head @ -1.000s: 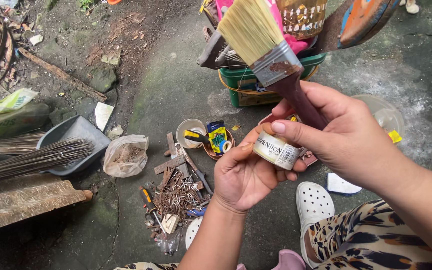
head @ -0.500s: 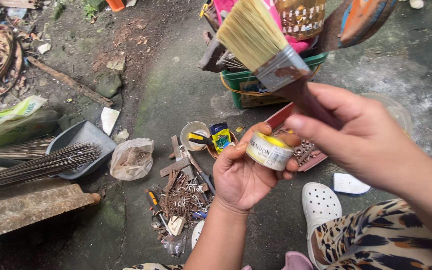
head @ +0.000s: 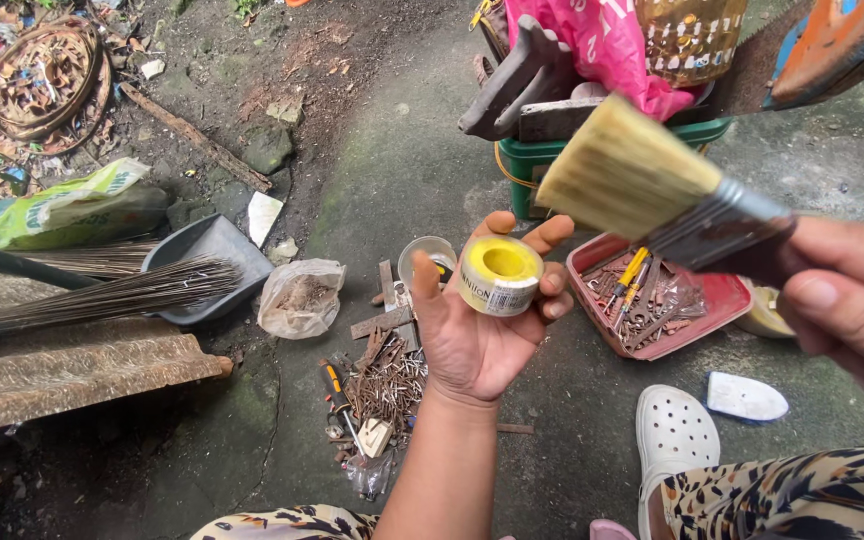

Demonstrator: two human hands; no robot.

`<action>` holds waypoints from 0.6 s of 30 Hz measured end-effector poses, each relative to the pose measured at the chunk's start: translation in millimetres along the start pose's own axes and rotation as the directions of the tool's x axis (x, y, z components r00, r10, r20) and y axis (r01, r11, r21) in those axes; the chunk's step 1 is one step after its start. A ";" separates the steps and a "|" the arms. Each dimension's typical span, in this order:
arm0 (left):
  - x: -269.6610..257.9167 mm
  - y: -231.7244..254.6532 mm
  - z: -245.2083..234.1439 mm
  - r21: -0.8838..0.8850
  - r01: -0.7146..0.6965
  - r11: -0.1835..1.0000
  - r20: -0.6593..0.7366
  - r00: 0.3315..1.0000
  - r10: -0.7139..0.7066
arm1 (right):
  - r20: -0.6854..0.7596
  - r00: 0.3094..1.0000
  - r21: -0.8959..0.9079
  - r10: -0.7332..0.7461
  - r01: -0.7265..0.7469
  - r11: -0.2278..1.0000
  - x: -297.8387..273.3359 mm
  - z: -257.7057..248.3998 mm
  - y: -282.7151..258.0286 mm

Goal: The person sits on the ground and sorts small metal hardware such as nails, screws and hand tools out of a red container, placing them one at a time into a small pot and a plastic tub while holding a large paintbrush in one hand. They also handle a small packet and a small round tin during the sorting.

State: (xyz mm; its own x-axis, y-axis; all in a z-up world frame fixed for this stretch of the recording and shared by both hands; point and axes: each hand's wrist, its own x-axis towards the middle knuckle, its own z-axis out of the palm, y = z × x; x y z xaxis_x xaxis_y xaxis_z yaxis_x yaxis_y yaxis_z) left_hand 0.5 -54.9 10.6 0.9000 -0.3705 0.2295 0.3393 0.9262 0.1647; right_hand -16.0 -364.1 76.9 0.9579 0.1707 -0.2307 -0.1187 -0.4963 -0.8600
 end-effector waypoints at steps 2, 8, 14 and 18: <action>-1.2 0.4 -1.2 0.128 -0.001 0.992 -0.007 1.000 0.002 | -0.010 0.982 -0.078 -0.187 0.185 0.980 -3.5 10.6 -9.7; 5.2 5.8 -6.1 0.500 0.100 0.860 -0.171 0.985 -0.015 | -0.013 0.925 -0.540 -0.380 0.313 0.781 -2.3 35.6 -27.8; 4.0 28.7 -42.0 0.738 0.124 0.663 -0.216 0.975 0.058 | -0.047 0.994 -0.773 -0.103 0.029 0.633 2.6 42.6 -60.5; 19.1 45.9 -109.6 0.920 0.376 0.112 -0.392 0.876 0.281 | -0.132 0.985 -0.592 -0.114 0.014 0.806 5.0 34.0 -70.7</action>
State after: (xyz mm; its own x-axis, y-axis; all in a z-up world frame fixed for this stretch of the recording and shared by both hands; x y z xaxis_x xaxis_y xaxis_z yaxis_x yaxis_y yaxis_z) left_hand 63.2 -11.7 -82.6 0.9910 -0.0364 -0.1290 0.1248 -0.1005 0.9871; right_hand -11.7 -299.2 121.0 0.9913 0.1120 -0.0693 0.0720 -0.9015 -0.4267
